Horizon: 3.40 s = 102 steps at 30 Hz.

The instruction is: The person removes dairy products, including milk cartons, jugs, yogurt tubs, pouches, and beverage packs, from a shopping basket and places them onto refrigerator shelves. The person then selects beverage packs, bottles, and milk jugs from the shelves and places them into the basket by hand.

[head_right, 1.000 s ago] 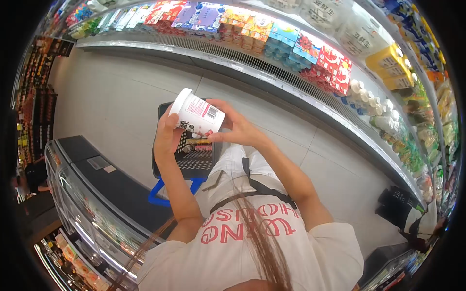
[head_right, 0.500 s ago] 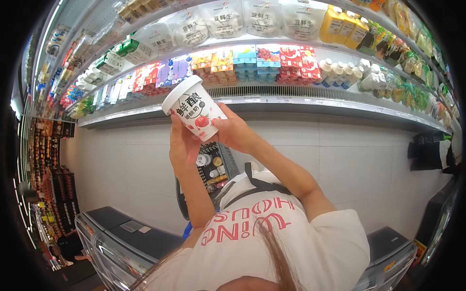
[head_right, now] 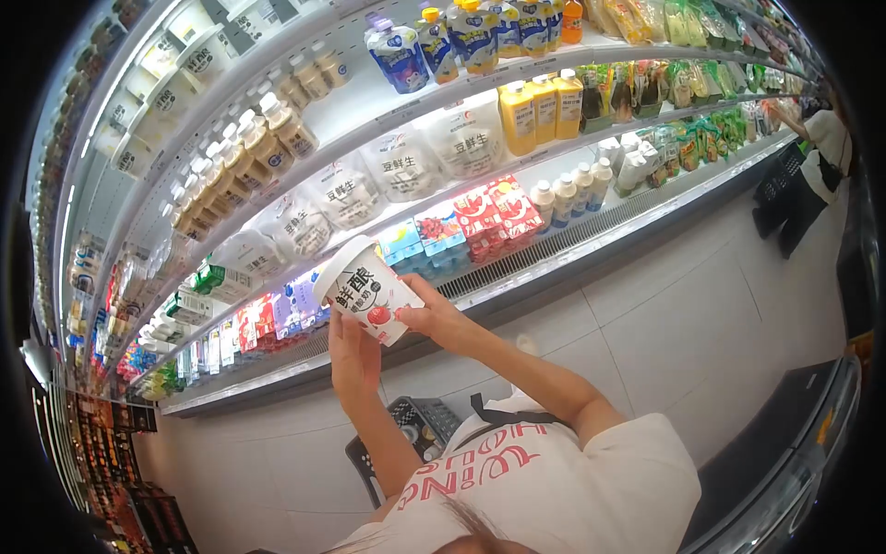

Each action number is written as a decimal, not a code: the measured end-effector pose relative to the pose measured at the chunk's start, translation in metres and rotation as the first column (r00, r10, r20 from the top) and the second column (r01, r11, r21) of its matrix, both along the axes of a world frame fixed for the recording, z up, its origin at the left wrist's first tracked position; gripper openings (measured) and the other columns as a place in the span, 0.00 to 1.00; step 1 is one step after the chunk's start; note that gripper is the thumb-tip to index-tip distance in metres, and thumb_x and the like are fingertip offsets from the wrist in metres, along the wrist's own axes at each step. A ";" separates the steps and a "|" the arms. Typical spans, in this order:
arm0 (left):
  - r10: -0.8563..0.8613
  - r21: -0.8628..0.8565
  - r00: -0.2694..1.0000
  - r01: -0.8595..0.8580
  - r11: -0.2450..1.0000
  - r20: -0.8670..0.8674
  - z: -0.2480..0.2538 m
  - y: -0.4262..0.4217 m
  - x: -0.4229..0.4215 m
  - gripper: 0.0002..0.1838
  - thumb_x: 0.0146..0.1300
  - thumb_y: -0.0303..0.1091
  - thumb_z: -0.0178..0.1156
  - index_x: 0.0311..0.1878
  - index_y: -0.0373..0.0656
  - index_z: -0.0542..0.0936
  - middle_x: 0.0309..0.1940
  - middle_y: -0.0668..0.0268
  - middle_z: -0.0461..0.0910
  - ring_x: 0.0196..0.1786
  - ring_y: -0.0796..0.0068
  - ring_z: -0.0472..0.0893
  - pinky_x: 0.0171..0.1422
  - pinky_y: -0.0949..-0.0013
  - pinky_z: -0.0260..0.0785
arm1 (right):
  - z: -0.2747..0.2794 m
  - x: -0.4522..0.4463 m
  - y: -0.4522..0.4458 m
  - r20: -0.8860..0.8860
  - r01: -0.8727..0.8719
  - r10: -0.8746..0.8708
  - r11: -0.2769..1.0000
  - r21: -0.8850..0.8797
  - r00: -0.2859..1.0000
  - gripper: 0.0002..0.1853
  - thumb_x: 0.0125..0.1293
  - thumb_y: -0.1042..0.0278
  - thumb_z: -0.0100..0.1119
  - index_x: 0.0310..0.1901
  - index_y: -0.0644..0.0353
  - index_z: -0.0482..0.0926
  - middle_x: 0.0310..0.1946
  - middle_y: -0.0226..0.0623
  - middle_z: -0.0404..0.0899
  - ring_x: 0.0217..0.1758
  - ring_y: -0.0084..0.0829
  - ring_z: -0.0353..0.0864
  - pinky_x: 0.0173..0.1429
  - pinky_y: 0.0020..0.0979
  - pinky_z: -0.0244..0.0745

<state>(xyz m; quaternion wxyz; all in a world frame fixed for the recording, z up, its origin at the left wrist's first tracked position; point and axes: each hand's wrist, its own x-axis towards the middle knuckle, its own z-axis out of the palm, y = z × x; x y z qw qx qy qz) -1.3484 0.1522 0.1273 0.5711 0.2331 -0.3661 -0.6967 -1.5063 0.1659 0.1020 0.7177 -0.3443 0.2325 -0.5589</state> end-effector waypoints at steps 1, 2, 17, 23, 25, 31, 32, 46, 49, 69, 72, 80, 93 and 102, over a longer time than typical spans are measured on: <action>-0.005 -0.040 0.998 0.008 0.999 0.058 0.004 -0.011 -0.018 0.38 0.62 0.39 0.67 0.69 0.40 0.58 0.62 0.61 0.69 0.64 0.67 0.70 0.69 0.59 0.61 | 0.001 -0.013 -0.010 -0.008 0.039 -0.040 0.999 -0.008 0.999 0.27 0.64 0.64 0.55 0.63 0.58 0.59 0.51 0.35 0.70 0.53 0.23 0.71 0.58 0.29 0.69; -0.003 -0.082 0.994 0.012 0.997 0.113 0.008 -0.023 -0.036 0.38 0.61 0.39 0.67 0.69 0.41 0.59 0.62 0.61 0.69 0.64 0.68 0.70 0.69 0.60 0.61 | 0.004 -0.028 -0.021 -0.020 0.075 -0.075 0.997 -0.019 0.997 0.27 0.63 0.66 0.53 0.63 0.58 0.59 0.51 0.34 0.70 0.52 0.23 0.71 0.57 0.29 0.69; -0.134 -0.189 0.981 0.159 0.969 0.139 0.101 -0.170 -0.205 0.32 0.64 0.37 0.64 0.65 0.38 0.60 0.56 0.58 0.75 0.58 0.67 0.76 0.62 0.61 0.70 | 0.096 -0.212 -0.146 -0.313 0.230 -0.429 0.827 -0.512 0.847 0.38 0.62 0.62 0.66 0.66 0.63 0.54 0.57 0.47 0.71 0.60 0.32 0.72 0.64 0.35 0.65; -0.103 -0.569 0.884 0.378 0.730 0.455 0.208 -0.257 -0.276 0.24 0.62 0.37 0.66 0.58 0.37 0.73 0.50 0.59 0.80 0.54 0.71 0.77 0.60 0.65 0.69 | 0.192 -0.284 -0.209 -0.206 0.316 -0.820 0.419 -0.851 0.534 0.35 0.64 0.63 0.64 0.66 0.65 0.57 0.56 0.50 0.73 0.58 0.36 0.75 0.61 0.35 0.70; 0.012 -0.677 0.904 0.312 0.667 0.428 0.236 -0.288 -0.306 0.24 0.58 0.37 0.70 0.54 0.36 0.75 0.45 0.58 0.82 0.50 0.71 0.79 0.57 0.65 0.71 | 0.219 -0.306 -0.240 -0.064 0.278 -0.938 0.166 -0.946 0.341 0.32 0.64 0.62 0.64 0.64 0.67 0.63 0.53 0.52 0.76 0.53 0.43 0.79 0.57 0.37 0.73; 0.394 -0.797 0.789 0.190 0.573 0.471 0.301 -0.354 -0.369 0.27 0.52 0.41 0.74 0.48 0.30 0.77 0.40 0.56 0.82 0.41 0.72 0.81 0.47 0.69 0.73 | 0.270 -0.351 -0.316 -0.001 0.270 -1.000 -0.001 -0.963 -0.007 0.30 0.64 0.60 0.61 0.64 0.66 0.66 0.47 0.55 0.79 0.54 0.53 0.77 0.58 0.44 0.70; 0.429 -0.791 0.756 0.185 0.584 0.494 0.308 -0.363 -0.377 0.28 0.52 0.41 0.74 0.48 0.29 0.76 0.40 0.56 0.82 0.39 0.72 0.82 0.45 0.69 0.73 | 0.276 -0.353 -0.322 -0.077 0.330 -0.997 0.076 -0.941 0.011 0.30 0.64 0.60 0.61 0.64 0.66 0.65 0.46 0.55 0.80 0.55 0.53 0.77 0.59 0.43 0.69; 0.368 -0.731 0.721 0.278 0.623 0.587 0.299 -0.419 -0.403 0.20 0.52 0.40 0.72 0.39 0.30 0.83 0.31 0.62 0.82 0.31 0.77 0.79 0.36 0.73 0.70 | 0.266 -0.368 -0.377 -0.208 0.194 -0.872 0.133 -0.972 -0.442 0.17 0.64 0.60 0.48 0.48 0.62 0.74 0.33 0.49 0.82 0.44 0.49 0.79 0.62 0.50 0.51; 0.386 -0.746 0.717 0.276 0.606 0.580 0.300 -0.419 -0.404 0.22 0.50 0.41 0.72 0.38 0.29 0.83 0.31 0.61 0.83 0.31 0.77 0.80 0.36 0.72 0.72 | 0.268 -0.366 -0.378 -0.233 0.207 -0.858 0.152 -0.966 -0.457 0.15 0.62 0.61 0.47 0.43 0.62 0.76 0.29 0.50 0.82 0.41 0.50 0.80 0.63 0.49 0.51; 0.859 -0.976 0.476 -0.005 0.218 0.189 0.064 -0.212 -0.253 0.24 0.52 0.31 0.62 0.51 0.31 0.70 0.45 0.51 0.72 0.51 0.58 0.72 0.48 0.54 0.70 | 0.155 -0.268 -0.271 0.072 0.450 -0.977 -0.158 -0.879 -0.202 0.16 0.64 0.72 0.57 0.48 0.75 0.68 0.41 0.49 0.78 0.45 0.36 0.82 0.48 0.33 0.82; 0.544 -0.549 0.082 0.172 0.818 0.835 -0.083 -0.122 -0.145 0.16 0.55 0.31 0.59 0.47 0.40 0.73 0.42 0.59 0.77 0.48 0.65 0.77 0.39 0.54 0.74 | 0.016 -0.169 -0.232 -0.266 0.214 -0.904 0.348 -0.913 0.335 0.18 0.69 0.67 0.56 0.52 0.74 0.70 0.45 0.47 0.79 0.47 0.34 0.80 0.52 0.31 0.76; -0.356 0.223 0.028 -0.824 0.521 0.934 -0.279 0.119 0.041 0.18 0.54 0.37 0.65 0.44 0.34 0.79 0.41 0.47 0.81 0.45 0.45 0.81 0.51 0.50 0.73 | -0.206 -0.008 -0.115 -0.976 -0.888 -0.001 0.415 -0.198 0.217 0.06 0.65 0.76 0.54 0.42 0.66 0.78 0.36 0.49 0.79 0.36 0.47 0.80 0.39 0.36 0.74; -0.383 0.305 0.246 -0.947 0.100 0.890 -0.575 0.177 0.293 0.49 0.49 0.32 0.70 0.72 0.40 0.53 0.64 0.45 0.59 0.61 0.45 0.68 0.63 0.52 0.66 | -0.320 0.195 0.026 -0.953 -0.859 0.302 0.497 0.122 0.039 0.07 0.64 0.77 0.57 0.42 0.68 0.78 0.34 0.46 0.80 0.35 0.41 0.82 0.40 0.33 0.76; -0.481 0.378 0.226 -0.893 0.245 0.847 -0.700 0.140 0.372 0.57 0.41 0.30 0.76 0.73 0.65 0.52 0.73 0.54 0.47 0.66 0.42 0.62 0.61 0.47 0.71 | -0.387 0.235 0.040 -0.970 -0.709 0.233 0.671 0.216 -0.074 0.07 0.64 0.78 0.57 0.44 0.67 0.78 0.37 0.45 0.81 0.36 0.35 0.82 0.41 0.30 0.77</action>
